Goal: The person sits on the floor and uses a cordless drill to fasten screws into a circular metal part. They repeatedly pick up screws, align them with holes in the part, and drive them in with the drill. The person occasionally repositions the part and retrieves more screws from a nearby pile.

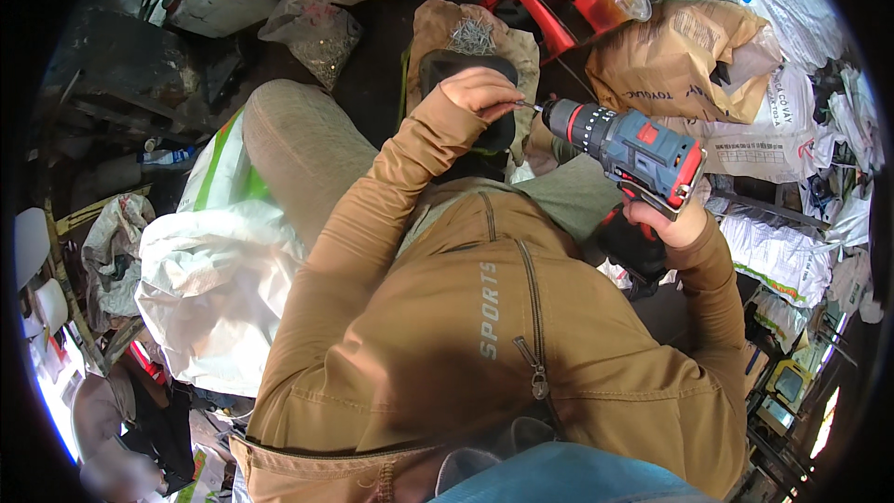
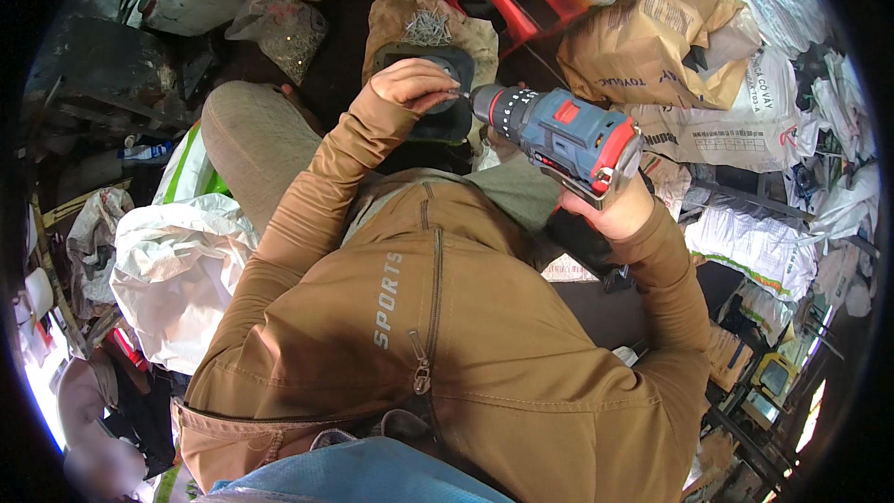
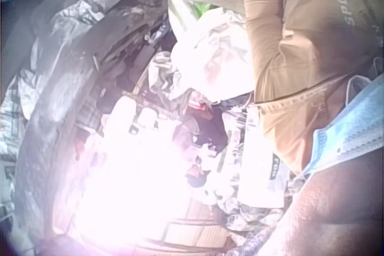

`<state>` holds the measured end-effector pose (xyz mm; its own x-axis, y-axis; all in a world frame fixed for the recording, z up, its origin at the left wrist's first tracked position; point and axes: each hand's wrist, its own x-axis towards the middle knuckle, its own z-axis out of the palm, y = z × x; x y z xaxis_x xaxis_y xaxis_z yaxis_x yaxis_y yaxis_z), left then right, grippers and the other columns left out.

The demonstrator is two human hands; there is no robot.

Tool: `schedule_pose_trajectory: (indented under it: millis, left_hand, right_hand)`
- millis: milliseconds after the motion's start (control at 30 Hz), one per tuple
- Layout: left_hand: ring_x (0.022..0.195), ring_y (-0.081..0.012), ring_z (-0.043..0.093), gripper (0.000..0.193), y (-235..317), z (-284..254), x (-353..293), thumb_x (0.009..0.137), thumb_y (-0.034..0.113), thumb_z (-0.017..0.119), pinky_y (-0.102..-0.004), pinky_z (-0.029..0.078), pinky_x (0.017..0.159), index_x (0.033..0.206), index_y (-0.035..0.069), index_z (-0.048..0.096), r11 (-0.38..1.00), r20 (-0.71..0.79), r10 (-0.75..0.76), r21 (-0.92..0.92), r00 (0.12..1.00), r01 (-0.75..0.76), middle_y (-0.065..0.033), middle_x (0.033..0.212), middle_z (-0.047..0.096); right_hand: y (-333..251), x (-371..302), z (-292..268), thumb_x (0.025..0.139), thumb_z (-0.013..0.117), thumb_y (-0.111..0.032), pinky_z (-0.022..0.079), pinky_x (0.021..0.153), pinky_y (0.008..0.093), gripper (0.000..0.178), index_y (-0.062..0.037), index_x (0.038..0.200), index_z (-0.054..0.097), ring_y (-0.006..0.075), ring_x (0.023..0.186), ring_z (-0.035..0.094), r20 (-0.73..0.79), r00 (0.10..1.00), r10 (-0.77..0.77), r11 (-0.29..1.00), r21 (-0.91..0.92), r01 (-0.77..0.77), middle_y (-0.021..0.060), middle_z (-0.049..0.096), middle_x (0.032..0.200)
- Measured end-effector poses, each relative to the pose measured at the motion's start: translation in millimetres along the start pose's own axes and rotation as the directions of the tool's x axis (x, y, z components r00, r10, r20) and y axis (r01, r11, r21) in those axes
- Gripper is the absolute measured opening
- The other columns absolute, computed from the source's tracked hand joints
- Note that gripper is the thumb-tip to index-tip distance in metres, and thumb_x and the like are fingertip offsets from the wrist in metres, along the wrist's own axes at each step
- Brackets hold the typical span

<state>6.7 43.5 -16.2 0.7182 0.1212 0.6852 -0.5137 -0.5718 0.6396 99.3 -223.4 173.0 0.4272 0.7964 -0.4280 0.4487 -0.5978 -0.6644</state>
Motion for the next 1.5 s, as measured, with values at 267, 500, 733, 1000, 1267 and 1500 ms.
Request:
schedule_pose_trajectory:
  millis: [267, 500, 733, 1000, 1267, 1500]
  left_hand:
    - [0.088, -0.0275, 0.063, 0.022, -9.4, 6.5, -9.6, 0.075, 0.006, 0.071, -0.0354, 0.052, 0.080, 0.097, 0.006, 0.067, 0.999, 0.153, -0.041, -0.019, 0.987, 0.044, -0.0100, 0.090, 0.066]
    - [0.102, -0.0294, 0.059, 0.047, -26.5, 4.7, -11.9, 0.064, 0.015, 0.080, -0.0401, 0.044, 0.093, 0.107, 0.008, 0.062, 0.991, 0.101, -0.100, 0.100, 0.990, 0.090, -0.0104, 0.105, 0.063]
    - [0.145, -0.0300, 0.000, 0.129, -40.7, -1.0, -35.9, 0.052, 0.051, 0.085, -0.0543, 0.005, 0.114, 0.149, 0.010, 0.012, 0.201, 0.144, -0.969, 0.934, 0.202, 0.295, -0.0103, 0.156, 0.009]
    - [0.145, -0.0278, -0.001, 0.135, -94.1, 41.3, -75.3, 0.045, 0.069, 0.079, -0.0493, 0.000, 0.116, 0.150, 0.017, 0.011, 0.586, 0.248, -0.768, 0.644, 0.590, 0.491, -0.0049, 0.157, 0.009]
    - [0.141, -0.0248, 0.023, 0.085, -129.8, 69.9, -101.1, 0.065, 0.051, 0.073, -0.0454, 0.008, 0.116, 0.135, 0.014, 0.041, 0.786, 0.153, -0.518, 0.473, 0.841, 0.398, -0.0026, 0.145, 0.039]
    - [0.141, -0.0202, 0.023, 0.064, -136.2, 77.4, -107.4, 0.078, 0.039, 0.063, -0.0436, 0.009, 0.117, 0.133, 0.013, 0.043, 0.739, 0.157, -0.515, 0.579, 0.843, 0.343, -0.0003, 0.146, 0.037]
  right_hand:
    - [2.7, 36.5, -19.5, 0.074, 0.068, -0.007, 0.046, 0.090, 0.0375, 0.043, -0.0055, 0.115, 0.057, 0.0296, 0.100, 0.058, 0.232, 0.951, -0.203, 0.860, -0.422, 0.286, 0.0127, 0.061, 0.108]
    - [-3.7, 56.1, -22.9, 0.069, 0.065, -0.001, 0.048, 0.055, 0.0300, 0.030, -0.0017, 0.099, 0.058, 0.0135, 0.068, 0.058, 0.157, 0.982, 0.104, 0.994, -0.042, -0.098, 0.0066, 0.061, 0.082]
    - [9.9, 87.0, -4.0, 0.067, 0.060, 0.001, 0.040, 0.044, 0.0278, 0.022, -0.0003, 0.090, 0.057, 0.0122, 0.050, 0.051, 0.164, 0.905, 0.393, 0.900, 0.133, -0.415, 0.0041, 0.054, 0.062]
    - [12.9, 117.2, 8.8, 0.066, 0.057, 0.001, 0.038, 0.042, 0.0267, 0.023, 0.0005, 0.090, 0.057, 0.0107, 0.049, 0.049, 0.205, 0.870, 0.449, 0.882, 0.056, -0.469, 0.0042, 0.053, 0.060]
    - [38.0, 137.8, -2.8, 0.068, 0.067, -0.011, 0.049, 0.078, 0.0386, 0.035, -0.0017, 0.101, 0.060, 0.0302, 0.087, 0.061, 0.377, 0.926, -0.005, 0.890, -0.421, 0.176, 0.0152, 0.063, 0.095]
    - [48.6, 151.0, 9.4, 0.081, 0.057, -0.013, 0.047, 0.092, 0.0361, 0.033, -0.0045, 0.114, 0.058, 0.0301, 0.103, 0.059, 0.473, 0.852, -0.224, 0.807, -0.401, 0.434, 0.0146, 0.062, 0.112]
